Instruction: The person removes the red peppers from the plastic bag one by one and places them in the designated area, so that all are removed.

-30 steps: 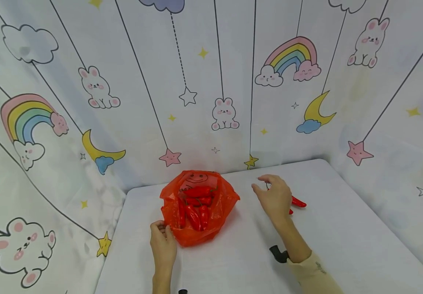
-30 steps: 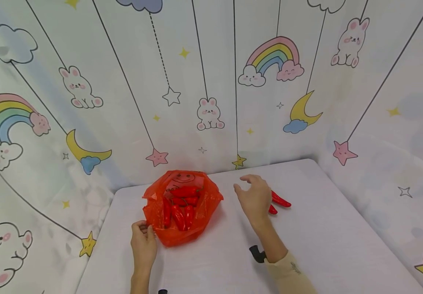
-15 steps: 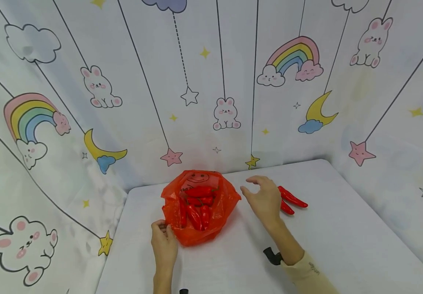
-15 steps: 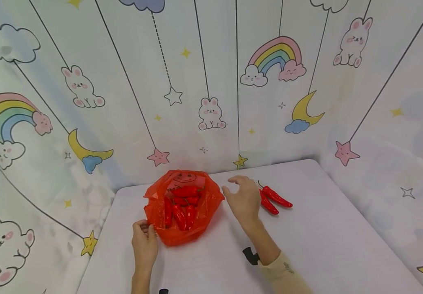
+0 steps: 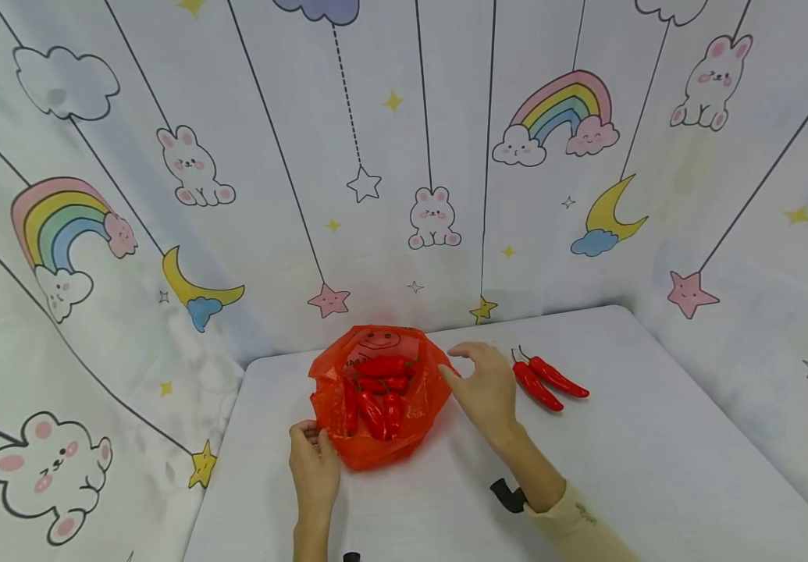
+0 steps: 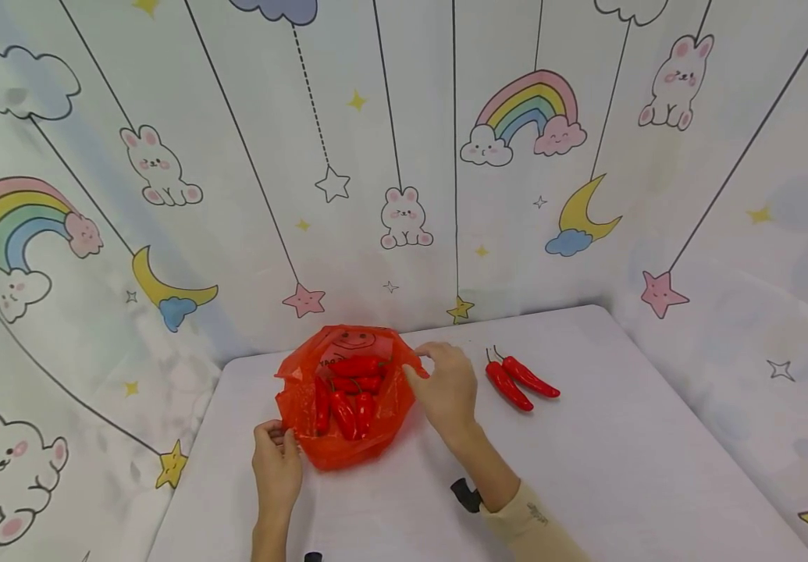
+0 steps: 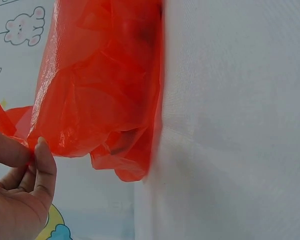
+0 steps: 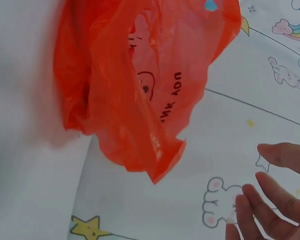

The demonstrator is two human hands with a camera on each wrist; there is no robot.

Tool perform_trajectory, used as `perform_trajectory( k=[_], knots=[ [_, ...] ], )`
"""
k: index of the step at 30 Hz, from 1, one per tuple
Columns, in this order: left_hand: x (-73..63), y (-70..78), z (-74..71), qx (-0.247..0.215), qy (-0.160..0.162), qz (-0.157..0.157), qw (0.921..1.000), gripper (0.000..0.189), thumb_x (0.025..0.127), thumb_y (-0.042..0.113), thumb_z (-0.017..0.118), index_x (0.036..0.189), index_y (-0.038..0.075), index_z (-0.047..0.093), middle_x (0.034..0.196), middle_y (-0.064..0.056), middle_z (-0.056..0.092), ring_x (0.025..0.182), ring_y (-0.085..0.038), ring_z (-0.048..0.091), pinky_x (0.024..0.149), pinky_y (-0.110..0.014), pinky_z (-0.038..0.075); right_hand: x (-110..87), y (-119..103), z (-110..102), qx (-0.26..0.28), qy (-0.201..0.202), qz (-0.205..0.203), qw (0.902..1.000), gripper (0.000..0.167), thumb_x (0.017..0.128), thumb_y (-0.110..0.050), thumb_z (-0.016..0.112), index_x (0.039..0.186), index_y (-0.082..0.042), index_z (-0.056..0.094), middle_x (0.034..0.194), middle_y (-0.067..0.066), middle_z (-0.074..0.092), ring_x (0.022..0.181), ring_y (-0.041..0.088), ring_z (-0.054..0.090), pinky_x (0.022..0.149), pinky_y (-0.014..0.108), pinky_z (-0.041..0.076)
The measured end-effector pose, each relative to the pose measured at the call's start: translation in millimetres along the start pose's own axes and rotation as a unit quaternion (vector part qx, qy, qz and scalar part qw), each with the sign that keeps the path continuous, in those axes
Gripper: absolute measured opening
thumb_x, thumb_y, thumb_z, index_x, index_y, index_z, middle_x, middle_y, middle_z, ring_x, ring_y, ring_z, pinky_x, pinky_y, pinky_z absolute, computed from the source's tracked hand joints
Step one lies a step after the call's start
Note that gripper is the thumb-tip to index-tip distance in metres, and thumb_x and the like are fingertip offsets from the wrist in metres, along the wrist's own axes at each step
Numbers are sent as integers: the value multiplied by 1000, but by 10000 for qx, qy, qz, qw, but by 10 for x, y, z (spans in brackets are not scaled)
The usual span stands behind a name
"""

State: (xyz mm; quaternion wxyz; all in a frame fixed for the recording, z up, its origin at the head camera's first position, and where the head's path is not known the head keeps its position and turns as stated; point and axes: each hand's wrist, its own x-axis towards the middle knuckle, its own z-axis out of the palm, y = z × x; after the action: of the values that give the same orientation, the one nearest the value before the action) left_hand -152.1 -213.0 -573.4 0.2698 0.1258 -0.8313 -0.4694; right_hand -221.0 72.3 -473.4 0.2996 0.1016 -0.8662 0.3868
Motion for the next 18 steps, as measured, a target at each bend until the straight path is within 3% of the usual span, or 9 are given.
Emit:
perform_trajectory(
  k=[10,18],
  knots=[
    [0,-16,-4,-75,20,61,10000,22,104,-1,55,125,-4,50,109,-17,62,92,-25,62,76,-22,52,-48,-179,92,20,-135,-192,9997,29,83,-23,89,108,-14,79,110,1,76,103,22,69,83,43,62],
    [7,-23,-3,-114,-3,8,9999,22,104,-1,55,125,-4,50,108,-17,62,93,-25,61,77,-22,52,-111,-200,240,43,-450,-280,9986,27,83,-19,90,107,-14,78,105,0,76,103,21,69,86,40,61]
  ],
)
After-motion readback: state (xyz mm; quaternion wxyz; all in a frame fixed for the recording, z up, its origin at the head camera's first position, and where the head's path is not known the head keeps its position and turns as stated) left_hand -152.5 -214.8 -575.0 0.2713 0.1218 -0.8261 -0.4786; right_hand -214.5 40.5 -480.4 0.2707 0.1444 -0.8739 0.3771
